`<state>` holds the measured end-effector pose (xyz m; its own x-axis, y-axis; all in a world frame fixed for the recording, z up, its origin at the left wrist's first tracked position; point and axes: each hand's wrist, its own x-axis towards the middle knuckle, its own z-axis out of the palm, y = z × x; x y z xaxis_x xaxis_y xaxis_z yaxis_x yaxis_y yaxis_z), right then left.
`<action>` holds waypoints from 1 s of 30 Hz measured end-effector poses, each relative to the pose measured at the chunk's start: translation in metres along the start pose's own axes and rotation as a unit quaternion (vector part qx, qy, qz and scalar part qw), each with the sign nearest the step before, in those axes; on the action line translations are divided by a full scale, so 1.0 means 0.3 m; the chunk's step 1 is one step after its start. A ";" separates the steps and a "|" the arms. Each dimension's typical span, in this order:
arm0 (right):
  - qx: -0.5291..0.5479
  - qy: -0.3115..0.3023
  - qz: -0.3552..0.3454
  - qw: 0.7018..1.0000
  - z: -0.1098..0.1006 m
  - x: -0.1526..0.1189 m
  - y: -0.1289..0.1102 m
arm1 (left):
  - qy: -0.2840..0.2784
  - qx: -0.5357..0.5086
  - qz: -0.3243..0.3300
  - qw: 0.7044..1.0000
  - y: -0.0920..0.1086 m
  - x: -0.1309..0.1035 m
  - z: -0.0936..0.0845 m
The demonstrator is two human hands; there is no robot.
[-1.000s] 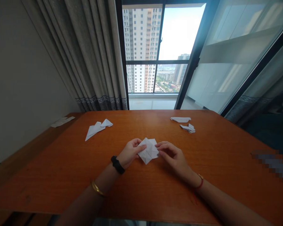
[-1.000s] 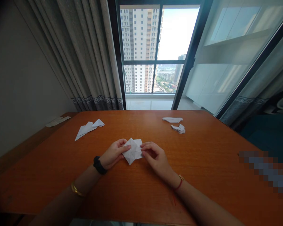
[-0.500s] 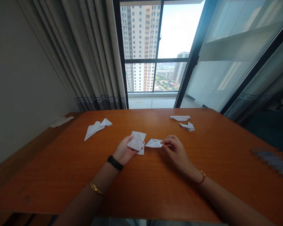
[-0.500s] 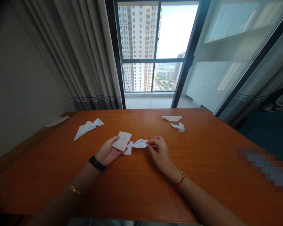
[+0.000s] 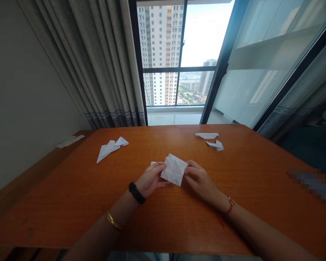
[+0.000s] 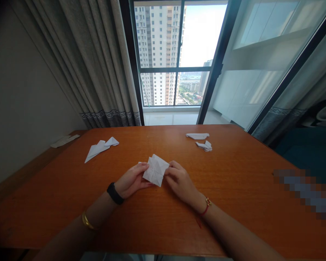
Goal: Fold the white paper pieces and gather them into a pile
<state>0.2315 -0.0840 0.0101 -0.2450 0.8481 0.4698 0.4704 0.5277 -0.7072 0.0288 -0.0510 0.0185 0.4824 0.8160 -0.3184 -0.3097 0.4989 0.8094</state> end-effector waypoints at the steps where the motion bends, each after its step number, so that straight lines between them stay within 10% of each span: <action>1: 0.034 -0.016 0.015 0.999 -0.001 0.003 -0.008 | 0.012 0.018 0.025 0.999 -0.005 0.003 0.002; 15: 0.391 0.005 0.230 0.891 0.040 0.020 -0.015 | 0.065 0.060 0.137 0.987 -0.027 0.005 0.035; 25: 0.284 0.017 0.221 0.933 0.047 -0.004 0.029 | 0.018 0.246 0.171 0.954 -0.049 0.005 0.021; 30: 0.090 0.030 0.178 0.979 0.024 -0.003 0.034 | 0.037 0.443 0.245 0.861 -0.039 -0.004 0.011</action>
<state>0.2304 -0.0790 -0.0012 -0.0406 0.9784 0.2026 0.3590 0.2035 -0.9109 0.0346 -0.0587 0.0108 0.4089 0.8976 0.1644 0.3018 -0.3030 0.9039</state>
